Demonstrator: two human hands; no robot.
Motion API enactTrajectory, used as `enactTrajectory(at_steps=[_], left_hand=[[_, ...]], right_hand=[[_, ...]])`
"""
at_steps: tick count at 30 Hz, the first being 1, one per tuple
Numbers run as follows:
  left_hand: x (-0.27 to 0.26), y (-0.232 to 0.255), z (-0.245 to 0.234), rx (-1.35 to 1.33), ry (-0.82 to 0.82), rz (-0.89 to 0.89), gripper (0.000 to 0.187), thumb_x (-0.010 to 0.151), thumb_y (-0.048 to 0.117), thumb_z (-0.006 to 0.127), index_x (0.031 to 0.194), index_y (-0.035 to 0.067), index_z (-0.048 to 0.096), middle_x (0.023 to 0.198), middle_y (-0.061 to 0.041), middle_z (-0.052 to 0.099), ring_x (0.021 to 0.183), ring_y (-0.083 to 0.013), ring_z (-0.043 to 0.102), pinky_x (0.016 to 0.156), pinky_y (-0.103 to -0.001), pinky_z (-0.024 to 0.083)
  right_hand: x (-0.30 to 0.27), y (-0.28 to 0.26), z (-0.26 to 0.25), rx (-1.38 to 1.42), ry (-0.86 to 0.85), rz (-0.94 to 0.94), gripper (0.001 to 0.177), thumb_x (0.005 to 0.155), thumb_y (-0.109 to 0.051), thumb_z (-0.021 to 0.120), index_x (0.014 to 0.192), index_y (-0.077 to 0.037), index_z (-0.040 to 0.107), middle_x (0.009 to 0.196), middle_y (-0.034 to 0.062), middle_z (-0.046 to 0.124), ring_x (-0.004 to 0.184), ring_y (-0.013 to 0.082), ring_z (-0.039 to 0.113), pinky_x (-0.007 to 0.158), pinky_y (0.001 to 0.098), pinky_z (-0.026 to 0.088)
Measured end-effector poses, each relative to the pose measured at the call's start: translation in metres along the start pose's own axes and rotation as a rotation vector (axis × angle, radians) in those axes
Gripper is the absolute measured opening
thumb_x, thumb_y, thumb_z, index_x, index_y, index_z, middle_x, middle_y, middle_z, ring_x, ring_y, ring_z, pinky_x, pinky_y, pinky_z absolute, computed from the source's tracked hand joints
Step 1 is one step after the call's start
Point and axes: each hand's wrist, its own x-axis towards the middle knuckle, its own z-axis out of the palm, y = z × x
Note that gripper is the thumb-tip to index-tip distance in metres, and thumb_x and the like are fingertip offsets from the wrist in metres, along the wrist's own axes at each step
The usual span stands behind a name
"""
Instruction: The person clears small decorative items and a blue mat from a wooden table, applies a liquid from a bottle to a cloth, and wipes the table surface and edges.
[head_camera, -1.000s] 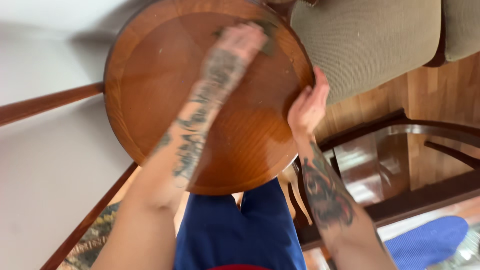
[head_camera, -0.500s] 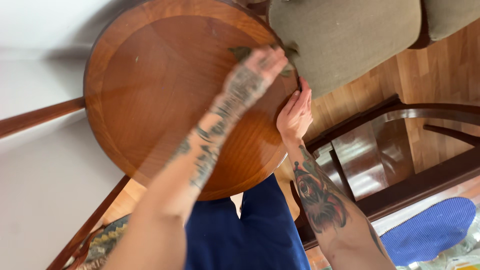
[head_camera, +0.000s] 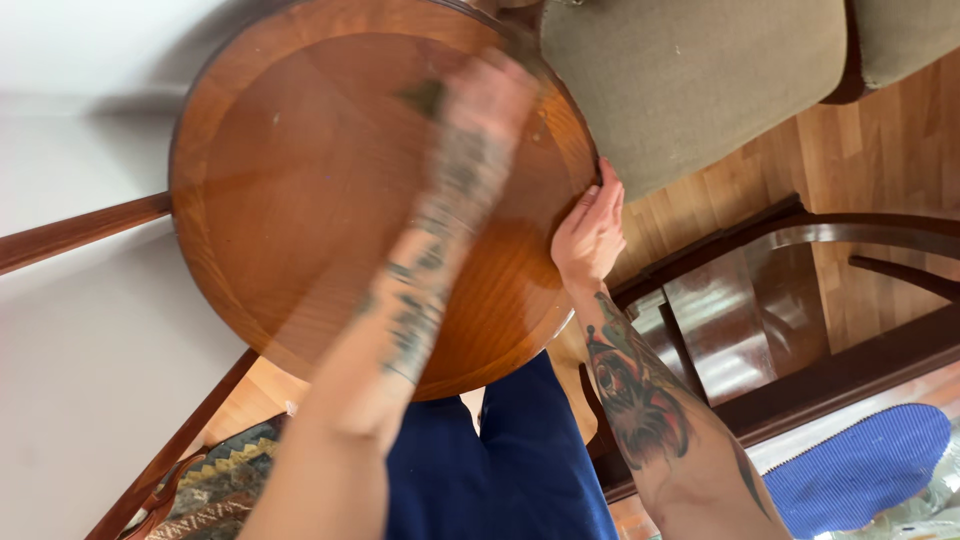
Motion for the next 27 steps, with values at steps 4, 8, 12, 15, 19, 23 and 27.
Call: enactTrajectory(at_steps=[4, 8, 12, 15, 19, 23, 27], left_hand=[[-0.01, 0.049, -0.001, -0.24, 0.059, 0.255, 0.045, 0.09, 0.005, 0.063, 0.134, 0.012, 0.063, 0.142, -0.006, 0.061, 0.123, -0.0246, 0.059, 0.106, -0.034, 0.05], [-0.002, -0.049, -0.038, 0.007, 0.063, 0.249, 0.048, 0.085, 0.002, 0.064, 0.132, 0.014, 0.066, 0.138, -0.005, 0.062, 0.114, -0.0232, 0.06, 0.099, -0.031, 0.052], [-0.003, -0.149, -0.078, -0.052, 0.147, -0.205, 0.048, 0.087, 0.004, 0.064, 0.134, 0.013, 0.064, 0.14, -0.005, 0.062, 0.118, -0.0242, 0.059, 0.102, -0.033, 0.051], [-0.01, -0.144, -0.069, -0.07, 0.145, -0.344, 0.048, 0.088, 0.005, 0.064, 0.136, 0.012, 0.063, 0.141, -0.005, 0.062, 0.121, -0.025, 0.059, 0.104, -0.034, 0.05], [-0.025, -0.04, -0.027, -0.183, 0.082, -0.229, 0.048, 0.09, 0.007, 0.064, 0.137, 0.011, 0.062, 0.143, -0.005, 0.061, 0.126, -0.026, 0.059, 0.107, -0.036, 0.048], [-0.04, 0.04, -0.012, -0.311, 0.031, 0.036, 0.048, 0.092, 0.009, 0.064, 0.139, 0.011, 0.061, 0.144, -0.006, 0.061, 0.13, -0.027, 0.058, 0.11, -0.038, 0.047], [-0.043, 0.013, -0.038, -0.241, -0.018, 0.207, 0.048, 0.089, 0.005, 0.063, 0.137, 0.011, 0.063, 0.141, -0.007, 0.064, 0.124, -0.0264, 0.06, 0.105, -0.032, 0.049]], right_hand=[[0.002, 0.007, 0.002, 0.032, -0.005, 0.027, 0.035, 0.113, -0.015, 0.037, 0.145, -0.006, 0.048, 0.137, 0.0206, 0.062, 0.118, 0.0453, 0.063, 0.094, 0.0492, 0.055], [0.0, 0.006, 0.003, 0.013, -0.051, 0.11, 0.036, 0.111, -0.017, 0.036, 0.144, -0.007, 0.048, 0.136, 0.0175, 0.063, 0.112, 0.0424, 0.065, 0.085, 0.0487, 0.055], [0.0, 0.004, 0.002, -0.016, -0.009, 0.032, 0.035, 0.113, -0.017, 0.037, 0.146, -0.008, 0.048, 0.139, 0.0172, 0.062, 0.116, 0.0433, 0.064, 0.087, 0.0493, 0.056], [0.002, 0.002, 0.003, -0.013, -0.029, 0.096, 0.037, 0.112, -0.018, 0.036, 0.145, -0.008, 0.048, 0.138, 0.0167, 0.062, 0.112, 0.0434, 0.065, 0.084, 0.0494, 0.056], [-0.004, 0.002, -0.003, -0.032, 0.02, -0.004, 0.037, 0.113, -0.016, 0.037, 0.147, -0.007, 0.048, 0.139, 0.0194, 0.061, 0.118, 0.0467, 0.063, 0.091, 0.0503, 0.055], [-0.001, 0.001, -0.002, 0.005, -0.034, 0.039, 0.035, 0.113, -0.018, 0.037, 0.145, -0.007, 0.048, 0.138, 0.0205, 0.061, 0.115, 0.0466, 0.063, 0.088, 0.0502, 0.055], [0.0, -0.002, -0.001, 0.021, -0.009, 0.027, 0.035, 0.113, -0.017, 0.037, 0.144, -0.008, 0.049, 0.142, 0.02, 0.061, 0.117, 0.0458, 0.064, 0.09, 0.049, 0.056]])
